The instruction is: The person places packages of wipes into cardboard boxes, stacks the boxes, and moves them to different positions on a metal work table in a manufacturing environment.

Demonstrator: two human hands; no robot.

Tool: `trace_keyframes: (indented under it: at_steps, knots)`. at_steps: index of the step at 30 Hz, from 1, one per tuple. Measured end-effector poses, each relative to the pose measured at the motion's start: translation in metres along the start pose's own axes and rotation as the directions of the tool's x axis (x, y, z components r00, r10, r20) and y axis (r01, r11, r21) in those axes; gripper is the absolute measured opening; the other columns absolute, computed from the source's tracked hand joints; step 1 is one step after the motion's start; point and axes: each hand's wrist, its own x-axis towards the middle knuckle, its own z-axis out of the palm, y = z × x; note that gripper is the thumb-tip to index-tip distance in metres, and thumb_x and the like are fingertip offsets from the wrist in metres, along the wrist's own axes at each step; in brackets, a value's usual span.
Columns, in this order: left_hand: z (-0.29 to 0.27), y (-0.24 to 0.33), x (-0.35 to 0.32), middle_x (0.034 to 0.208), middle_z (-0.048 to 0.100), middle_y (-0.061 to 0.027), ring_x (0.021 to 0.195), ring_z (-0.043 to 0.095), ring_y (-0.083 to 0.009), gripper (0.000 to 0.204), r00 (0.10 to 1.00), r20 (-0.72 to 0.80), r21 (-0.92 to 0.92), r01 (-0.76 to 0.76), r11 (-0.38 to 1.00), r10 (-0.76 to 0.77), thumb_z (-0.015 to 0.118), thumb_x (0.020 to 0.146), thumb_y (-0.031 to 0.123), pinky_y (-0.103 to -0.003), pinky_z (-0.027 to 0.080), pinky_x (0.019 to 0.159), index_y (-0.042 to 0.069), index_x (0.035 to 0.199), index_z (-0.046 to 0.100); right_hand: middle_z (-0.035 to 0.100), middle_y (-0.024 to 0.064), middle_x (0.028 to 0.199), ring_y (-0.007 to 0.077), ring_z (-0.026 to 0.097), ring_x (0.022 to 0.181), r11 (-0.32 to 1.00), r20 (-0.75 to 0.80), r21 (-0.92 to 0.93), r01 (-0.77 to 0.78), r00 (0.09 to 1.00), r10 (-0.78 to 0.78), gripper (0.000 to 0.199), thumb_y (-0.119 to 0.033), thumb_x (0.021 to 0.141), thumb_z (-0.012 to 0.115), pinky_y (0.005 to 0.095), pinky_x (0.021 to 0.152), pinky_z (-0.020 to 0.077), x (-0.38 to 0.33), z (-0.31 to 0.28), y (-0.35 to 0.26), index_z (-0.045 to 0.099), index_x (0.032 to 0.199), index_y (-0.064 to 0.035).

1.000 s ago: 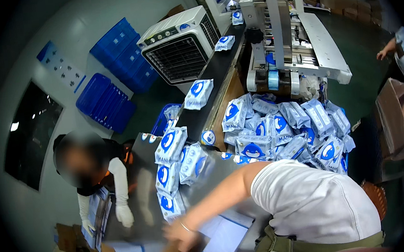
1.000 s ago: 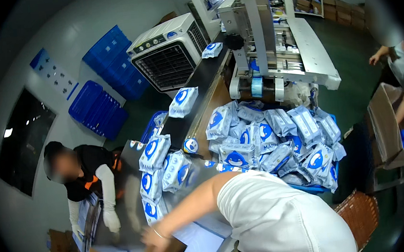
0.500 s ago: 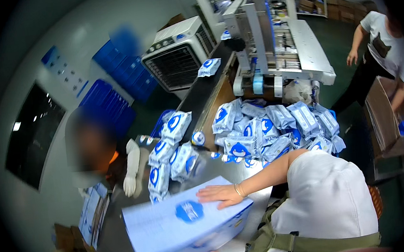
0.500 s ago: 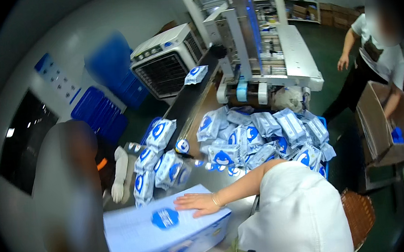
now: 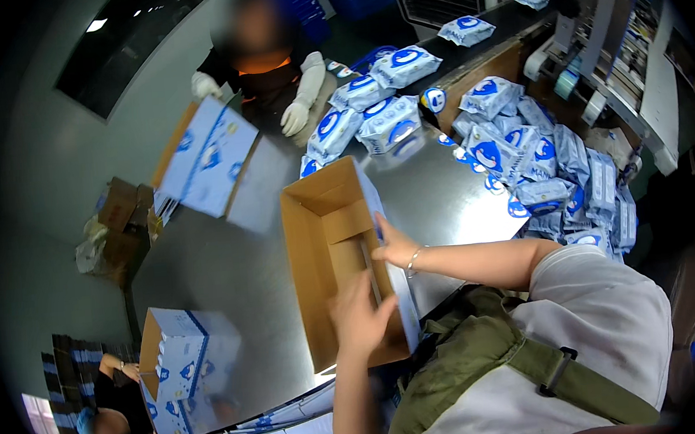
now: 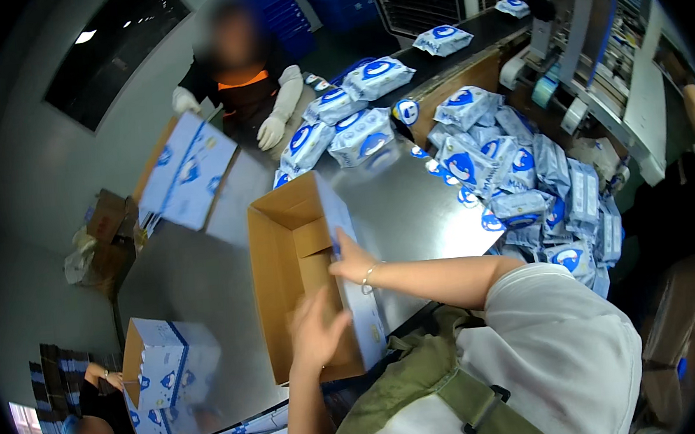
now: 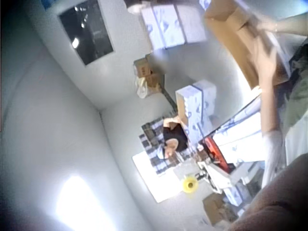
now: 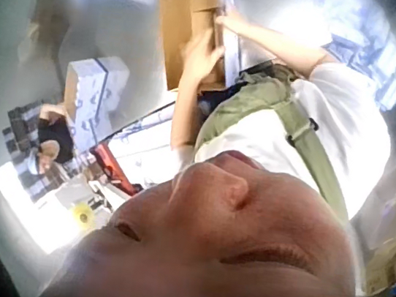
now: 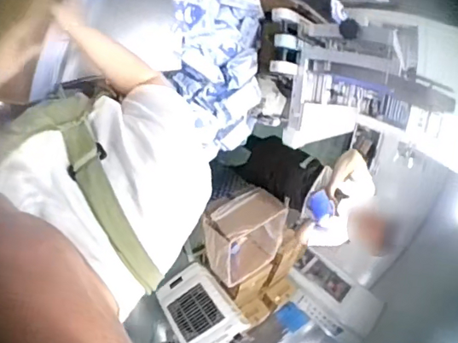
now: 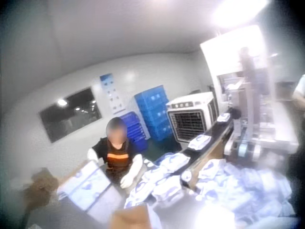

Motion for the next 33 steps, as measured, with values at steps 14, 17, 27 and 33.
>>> trace_keyframes:
  at_steps: [14,17,27,33]
  knots:
    - [-0.003,-0.152,-0.159,0.096,0.064,-0.0206,0.088,0.06,-0.0395,0.03,0.216,-0.386,0.123,0.976,0.182,-0.897,0.059,0.078,0.019,-0.044,0.047,0.075,0.002,0.102,0.061,0.065,0.0139,0.098,0.0244,0.061,0.092,0.972,0.608,-0.185,0.145,0.794,-0.003,0.05,-0.043,0.076,0.069,0.0338,0.084,0.047,0.102,0.011,0.046,0.062,0.102,-0.0015]
    - [0.003,-0.156,-0.161,0.093,0.064,-0.0208,0.085,0.06,-0.0388,0.03,0.213,-0.377,-0.009,0.972,0.234,-0.901,0.064,0.077,0.017,-0.043,0.047,0.073,-0.002,0.1,0.061,0.052,0.0144,0.121,0.0332,0.044,0.117,0.526,0.335,-0.582,0.62,0.772,-0.54,0.068,-0.027,0.06,0.078,0.0437,0.099,0.0337,0.212,-0.091,0.029,0.052,0.121,-0.0099]
    - [-0.014,-0.13,-0.099,0.102,0.059,-0.021,0.093,0.057,-0.0344,0.055,0.296,-0.102,0.321,0.913,0.25,-0.95,0.067,0.073,0.037,-0.043,0.045,0.08,0.0,0.111,0.056,0.064,0.0141,0.095,0.0307,0.061,0.09,0.367,0.238,-0.882,0.296,0.951,-0.194,0.08,-0.032,0.038,0.08,0.0406,0.076,0.0487,0.278,-0.203,0.062,0.058,0.112,-0.0125]
    - [-0.002,-0.128,-0.001,0.102,0.06,-0.0209,0.092,0.057,-0.0348,0.05,0.685,0.03,0.338,0.678,0.652,-0.728,0.065,0.074,0.033,-0.044,0.045,0.079,0.0,0.111,0.056,0.066,0.0161,0.092,0.031,0.062,0.089,0.72,0.443,-0.652,0.237,0.89,0.108,0.061,-0.029,0.043,0.08,0.0403,0.078,0.048,0.134,-0.192,0.113,0.067,0.098,-0.0051]
